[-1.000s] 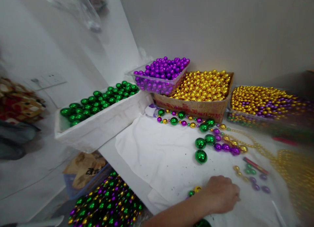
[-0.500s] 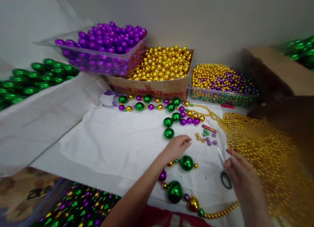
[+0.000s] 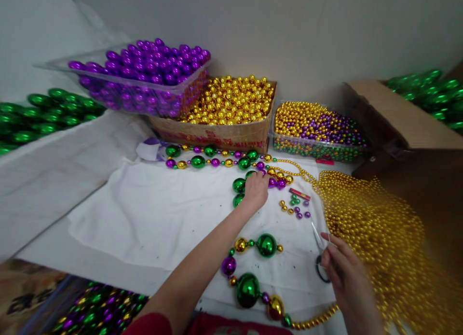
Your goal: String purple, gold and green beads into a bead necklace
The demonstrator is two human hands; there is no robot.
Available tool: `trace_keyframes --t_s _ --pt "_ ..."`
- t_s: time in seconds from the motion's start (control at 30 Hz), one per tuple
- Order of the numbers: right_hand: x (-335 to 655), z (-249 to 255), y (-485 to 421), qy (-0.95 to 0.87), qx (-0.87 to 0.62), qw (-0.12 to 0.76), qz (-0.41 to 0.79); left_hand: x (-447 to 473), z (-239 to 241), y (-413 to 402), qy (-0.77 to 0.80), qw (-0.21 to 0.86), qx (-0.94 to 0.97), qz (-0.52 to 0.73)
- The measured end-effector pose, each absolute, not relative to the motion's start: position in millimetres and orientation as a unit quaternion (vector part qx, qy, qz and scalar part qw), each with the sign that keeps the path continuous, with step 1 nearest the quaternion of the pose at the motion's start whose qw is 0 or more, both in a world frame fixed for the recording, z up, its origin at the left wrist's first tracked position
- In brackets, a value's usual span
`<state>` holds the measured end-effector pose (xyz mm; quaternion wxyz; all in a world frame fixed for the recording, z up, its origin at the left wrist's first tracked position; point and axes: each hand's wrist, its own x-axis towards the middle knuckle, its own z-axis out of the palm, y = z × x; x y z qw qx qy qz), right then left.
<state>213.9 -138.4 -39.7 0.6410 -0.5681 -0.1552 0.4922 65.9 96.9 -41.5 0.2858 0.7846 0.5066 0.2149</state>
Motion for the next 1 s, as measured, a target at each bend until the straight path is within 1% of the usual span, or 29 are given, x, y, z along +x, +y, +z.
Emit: trace_keyframes --t_s 0.13,0.3,0.37,0.43,0.47,0.5,0.6,0.83,1.0 --pt "210.1 -42.5 -135.7 -0.159 -0.567 0.622 0.516 64.8 -46.3 100.0 0.509 0.327 0.765 0.223" --pt "203.0 -40.0 -131.0 -0.183 -0.569 0.606 0.525 50.1 -38.5 87.0 0.472 0.434 0.727 0.247" --pt "199.8 -39.5 -130.0 -0.185 -0.587 0.587 0.525 40.3 -36.2 77.9 0.432 0.562 0.652 0.271" --pt "196.7 -39.8 -129.7 -0.194 -0.606 0.561 0.53 30.8 -36.9 68.9 0.363 0.731 0.487 0.312" --pt "195.2 -40.0 -129.9 -0.201 -0.613 0.548 0.532 26.9 -38.2 65.2 0.325 0.796 0.388 0.332" --pt "193.8 -40.0 -130.4 -0.21 -0.619 0.537 0.534 23.7 -39.9 62.2 0.295 0.836 0.304 0.349" --pt "191.2 -37.8 -134.3 -0.233 -0.633 0.514 0.531 18.9 -44.7 58.9 0.267 0.863 0.205 0.377" --pt "187.7 -27.0 -144.9 -0.28 -0.66 0.483 0.502 18.6 -48.5 62.1 0.247 0.869 0.15 0.402" --pt "180.1 -22.4 -144.1 -0.284 -0.673 0.488 0.478 18.0 -48.4 59.4 0.253 0.863 0.148 0.411"
